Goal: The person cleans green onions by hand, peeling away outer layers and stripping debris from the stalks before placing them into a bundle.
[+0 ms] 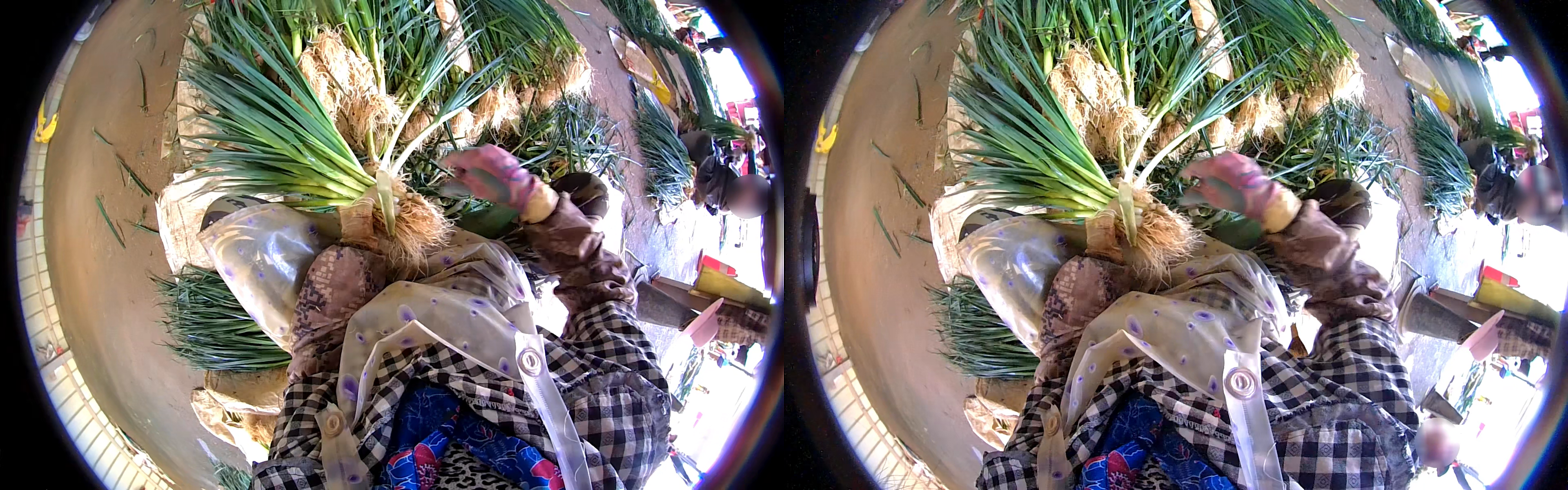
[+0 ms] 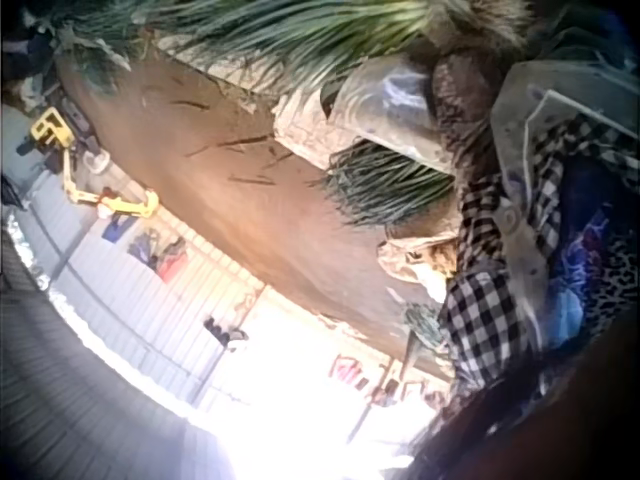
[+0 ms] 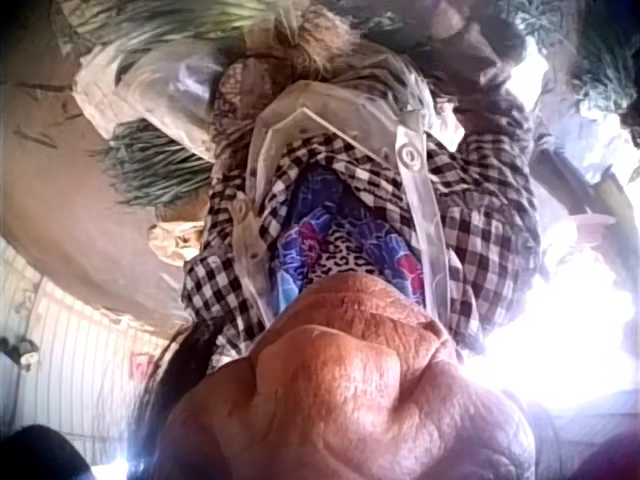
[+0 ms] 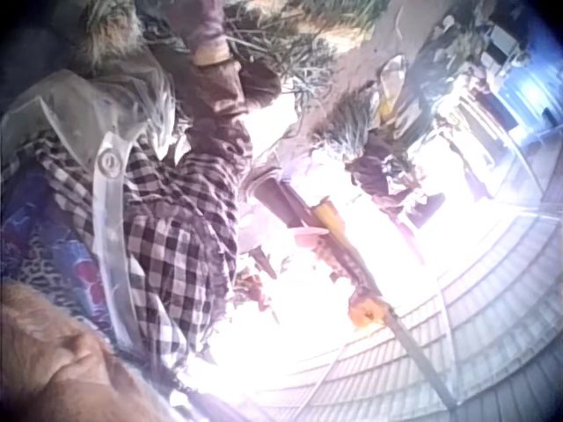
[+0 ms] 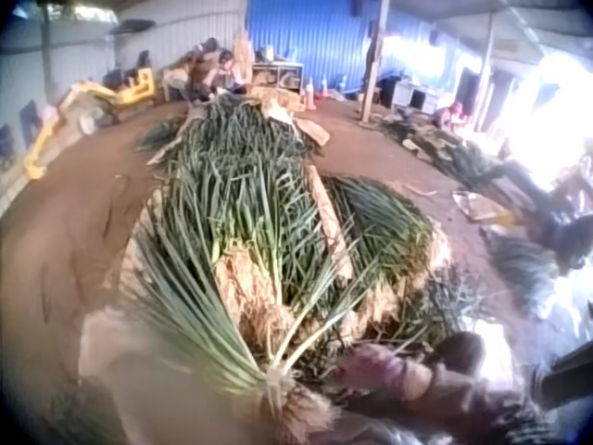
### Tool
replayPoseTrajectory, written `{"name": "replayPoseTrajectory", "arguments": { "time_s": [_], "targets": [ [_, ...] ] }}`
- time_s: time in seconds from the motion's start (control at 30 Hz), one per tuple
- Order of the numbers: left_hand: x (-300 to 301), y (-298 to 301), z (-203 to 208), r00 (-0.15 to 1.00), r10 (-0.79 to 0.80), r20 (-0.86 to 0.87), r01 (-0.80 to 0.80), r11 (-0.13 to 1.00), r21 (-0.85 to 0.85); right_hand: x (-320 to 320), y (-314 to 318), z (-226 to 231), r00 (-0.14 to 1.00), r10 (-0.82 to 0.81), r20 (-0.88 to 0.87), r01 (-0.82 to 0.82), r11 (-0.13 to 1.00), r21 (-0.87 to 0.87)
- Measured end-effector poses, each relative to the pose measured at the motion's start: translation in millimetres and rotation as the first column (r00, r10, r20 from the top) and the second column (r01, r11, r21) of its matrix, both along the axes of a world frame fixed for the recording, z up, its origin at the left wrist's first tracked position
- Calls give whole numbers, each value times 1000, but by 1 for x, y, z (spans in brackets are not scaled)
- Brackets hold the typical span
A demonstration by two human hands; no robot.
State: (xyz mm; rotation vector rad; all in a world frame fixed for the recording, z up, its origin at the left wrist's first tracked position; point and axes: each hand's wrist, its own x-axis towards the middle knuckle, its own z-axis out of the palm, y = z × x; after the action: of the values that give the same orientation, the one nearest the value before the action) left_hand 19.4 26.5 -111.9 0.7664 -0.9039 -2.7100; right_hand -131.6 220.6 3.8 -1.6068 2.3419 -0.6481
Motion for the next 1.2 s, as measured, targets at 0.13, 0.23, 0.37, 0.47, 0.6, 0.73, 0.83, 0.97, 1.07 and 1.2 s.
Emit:
{"name": "replayPoseTrajectory", "arguments": {
  "time_s": [0.13, 0.23, 0.37, 0.47, 0.6, 0.73, 0.83, 0.97, 1.07, 1.2],
  "targets": [
    [8, -1, 14, 994, -63, -92, 83, 968, 236, 23, -70, -40, 973, -121, 198, 141, 986, -91],
    [20, -8, 8, 989, -86, -120, 118, 949, 293, 37, -96, -46, 850, -184, 494, 305, 936, -176],
    [19, -18, -7, 973, -173, -150, 215, 917, 336, 59, -79, -28, 902, 334, 272, -254, 923, -290],
    [31, -21, -3, 986, -125, -109, 153, 943, 297, 47, -61, -27, 735, 456, 502, -194, 851, -489],
    [14, -2, 17, 999, 37, -8, -36, 996, 81, 47, -15, 3, 375, 279, 884, -363, 922, -137],
    [17, -13, 12, 980, 3, -198, 70, 930, 360, 20, 20, -37, 848, 111, 519, -223, 962, 158],
    [14, -12, 16, 986, -63, -154, 111, 937, 331, 13, -1, -45, 559, -281, 780, 310, 943, 118],
    [4, -16, -9, 896, -249, -367, 393, 831, 394, 20, -47, -27, -131, -51, 990, 577, 808, 118],
    [17, -24, -39, 929, -366, -45, 369, 923, 110, 27, -84, -11, 113, -94, 989, 511, 859, 23],
    [7, -30, -45, 940, -341, 15, 341, 936, -83, 18, -100, -7, 861, -163, 481, 309, 920, -241]
  ]
}}
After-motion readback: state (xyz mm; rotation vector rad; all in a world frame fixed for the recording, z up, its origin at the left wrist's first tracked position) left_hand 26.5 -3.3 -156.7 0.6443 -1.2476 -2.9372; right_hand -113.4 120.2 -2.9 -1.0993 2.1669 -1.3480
